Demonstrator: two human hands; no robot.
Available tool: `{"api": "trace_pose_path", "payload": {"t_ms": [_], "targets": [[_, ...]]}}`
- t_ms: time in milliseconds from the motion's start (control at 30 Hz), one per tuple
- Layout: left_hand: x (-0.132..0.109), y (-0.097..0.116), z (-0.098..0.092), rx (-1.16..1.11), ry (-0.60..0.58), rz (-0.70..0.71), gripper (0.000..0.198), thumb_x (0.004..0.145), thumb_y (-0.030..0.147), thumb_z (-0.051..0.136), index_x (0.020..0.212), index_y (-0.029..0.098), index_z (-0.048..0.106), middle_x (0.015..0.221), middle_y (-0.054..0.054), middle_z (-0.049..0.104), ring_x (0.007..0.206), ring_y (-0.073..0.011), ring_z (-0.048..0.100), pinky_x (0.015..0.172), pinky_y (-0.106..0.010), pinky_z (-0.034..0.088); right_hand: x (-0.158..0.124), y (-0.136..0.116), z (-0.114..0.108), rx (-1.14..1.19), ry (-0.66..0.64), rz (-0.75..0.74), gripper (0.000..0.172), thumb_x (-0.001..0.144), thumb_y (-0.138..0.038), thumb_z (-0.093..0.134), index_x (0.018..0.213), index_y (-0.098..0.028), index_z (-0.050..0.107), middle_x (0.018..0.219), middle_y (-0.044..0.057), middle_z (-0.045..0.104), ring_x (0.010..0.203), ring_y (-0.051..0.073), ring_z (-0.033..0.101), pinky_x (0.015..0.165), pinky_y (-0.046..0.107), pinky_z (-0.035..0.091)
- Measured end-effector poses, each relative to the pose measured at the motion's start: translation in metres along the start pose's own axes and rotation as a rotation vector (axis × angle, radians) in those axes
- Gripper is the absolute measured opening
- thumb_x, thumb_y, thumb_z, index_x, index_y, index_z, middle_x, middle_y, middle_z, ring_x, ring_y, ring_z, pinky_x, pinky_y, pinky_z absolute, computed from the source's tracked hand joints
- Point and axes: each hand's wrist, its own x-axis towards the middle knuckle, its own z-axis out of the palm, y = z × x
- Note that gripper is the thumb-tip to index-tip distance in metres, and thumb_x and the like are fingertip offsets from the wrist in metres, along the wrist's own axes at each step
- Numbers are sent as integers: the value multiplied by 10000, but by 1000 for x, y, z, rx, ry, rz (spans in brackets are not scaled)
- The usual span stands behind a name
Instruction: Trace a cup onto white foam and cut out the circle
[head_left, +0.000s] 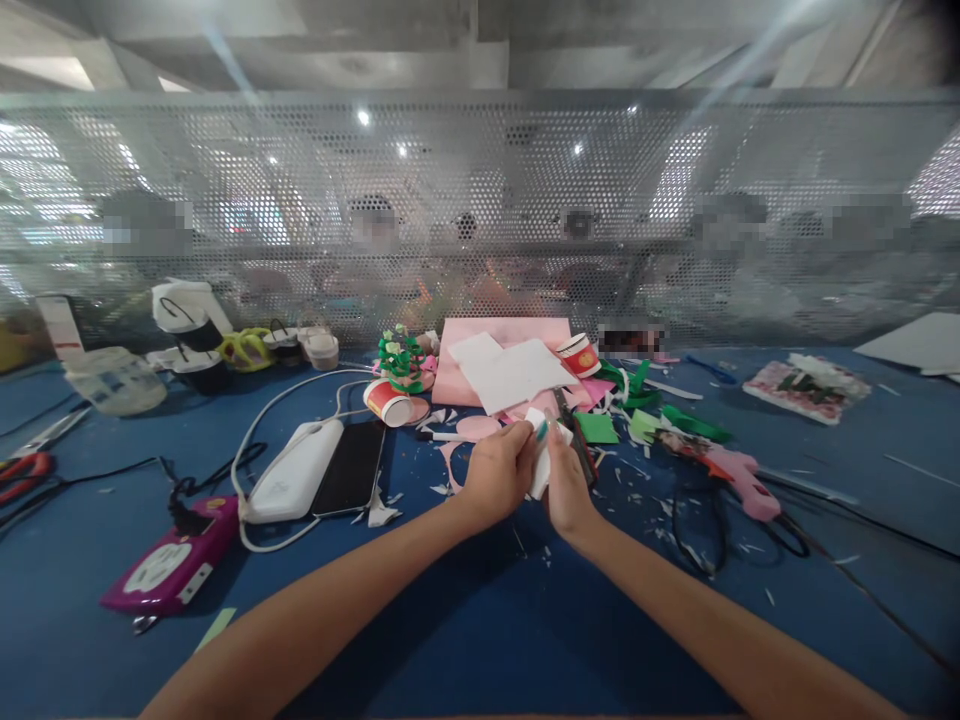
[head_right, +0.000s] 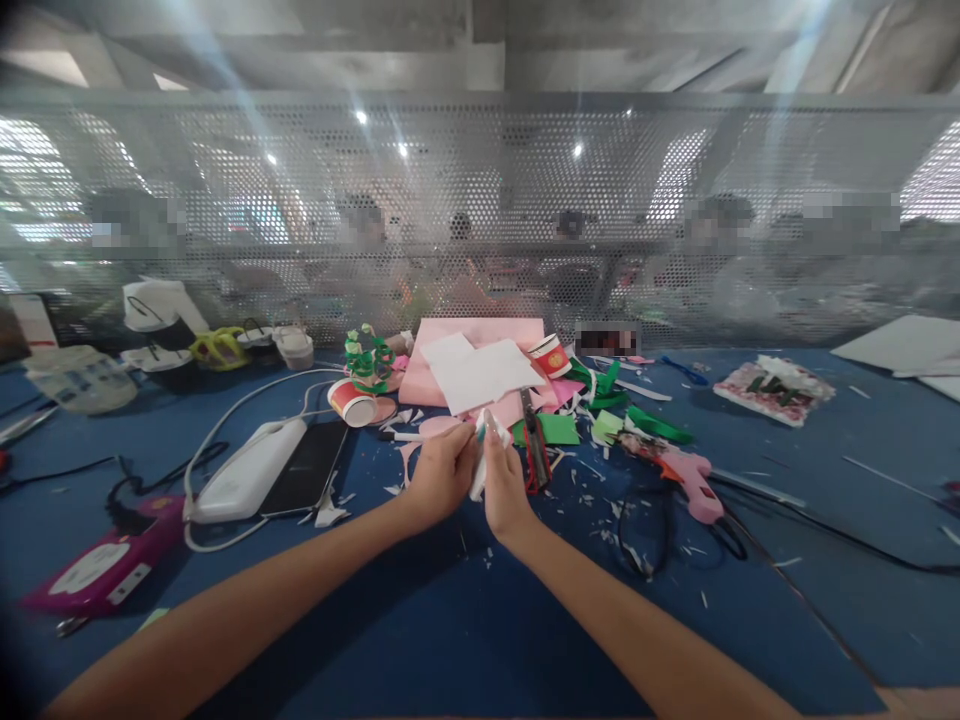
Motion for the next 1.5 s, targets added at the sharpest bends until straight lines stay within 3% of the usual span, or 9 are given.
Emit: {"api": "trace_pose_path", "payload": {"t_ms": [233, 800, 967, 1133, 1267, 1500], "targets": [[7, -4, -9, 133, 9, -14, 266, 894, 249, 285, 865, 180, 540, 821, -58, 631, 727, -163, 567, 619, -259, 377, 0, -4, 3, 55, 59, 15, 539, 791, -539, 427, 1238, -242, 475, 1290, 37, 493, 1186, 236, 436, 960, 394, 387], [23, -24, -22, 346, 13, -120, 290, 905, 280, 275, 827, 194, 541, 757, -49, 620, 666, -171, 565, 575, -271, 321, 10, -5, -8, 15, 42, 19, 547, 744, -548, 496, 1211, -264, 519, 1273, 5, 512, 1252, 229, 347, 1032, 418, 290], [29, -31, -25, 373, 25, -191, 287, 901, 298, 300, 803, 191, 548, 744, -46, 624, 661, -168, 567, 554, -256, 301, 12, -10, -6, 51, 3, 19, 523, 754, -548, 483, 1174, -242, 550, 1282, 9, 504, 1246, 219, 360, 1012, 388, 326], [31, -35, -25, 385, 46, -204, 262, 893, 269, 317, 792, 191, 546, 735, -44, 626, 651, -169, 564, 541, -252, 281, 15, -7, -4, 87, -8, 59, 450, 749, -516, 502, 1126, -280, 575, 1202, 0, 570, 1127, 234, 494, 908, 395, 428], [29, -38, -24, 392, 40, -211, 283, 893, 259, 308, 770, 179, 550, 698, -49, 621, 630, -169, 561, 543, -259, 277, 16, -6, -10, 77, -19, 135, 367, 676, -409, 639, 996, -229, 646, 963, 30, 682, 902, 263, 609, 775, 412, 480], [37, -50, -32, 390, 59, -255, 281, 892, 266, 315, 801, 177, 565, 725, -59, 632, 678, -179, 568, 557, -260, 283, 17, -14, -9, 131, -138, 223, 387, 657, -354, 688, 1001, -179, 650, 887, 39, 694, 782, 233, 629, 695, 383, 489]]}}
